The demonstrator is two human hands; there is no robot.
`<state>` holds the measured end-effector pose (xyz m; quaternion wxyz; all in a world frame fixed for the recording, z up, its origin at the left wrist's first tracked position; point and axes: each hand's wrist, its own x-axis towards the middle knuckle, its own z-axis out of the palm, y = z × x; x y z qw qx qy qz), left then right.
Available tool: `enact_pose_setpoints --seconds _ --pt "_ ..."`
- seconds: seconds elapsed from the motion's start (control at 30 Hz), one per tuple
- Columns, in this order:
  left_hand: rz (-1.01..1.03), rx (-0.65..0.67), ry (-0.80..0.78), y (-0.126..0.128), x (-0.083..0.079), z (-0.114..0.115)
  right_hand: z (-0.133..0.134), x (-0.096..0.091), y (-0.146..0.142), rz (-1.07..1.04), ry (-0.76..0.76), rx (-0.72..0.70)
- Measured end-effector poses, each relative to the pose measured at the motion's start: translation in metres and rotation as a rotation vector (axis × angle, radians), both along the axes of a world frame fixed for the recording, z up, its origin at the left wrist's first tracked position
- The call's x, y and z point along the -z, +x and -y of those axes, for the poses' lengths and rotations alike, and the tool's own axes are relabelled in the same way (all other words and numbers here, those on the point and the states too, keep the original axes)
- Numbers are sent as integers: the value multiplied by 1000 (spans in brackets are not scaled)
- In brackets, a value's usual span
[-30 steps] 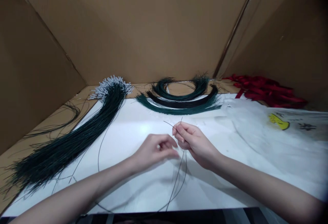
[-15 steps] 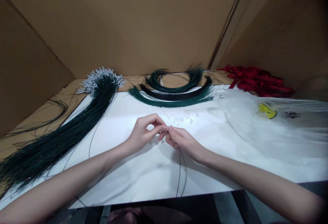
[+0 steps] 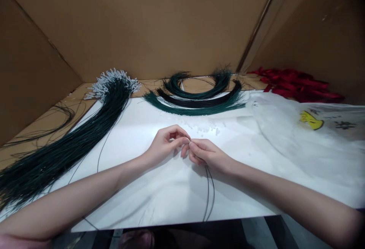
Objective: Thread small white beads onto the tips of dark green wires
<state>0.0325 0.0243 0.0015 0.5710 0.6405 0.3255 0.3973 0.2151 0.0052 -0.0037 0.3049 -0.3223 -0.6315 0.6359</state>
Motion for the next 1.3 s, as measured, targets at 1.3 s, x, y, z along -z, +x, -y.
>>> enact_pose_setpoints --seconds 1.3 --pt "-104 -206 122 -3 3 -10 -1 -9 3 83 -16 249"
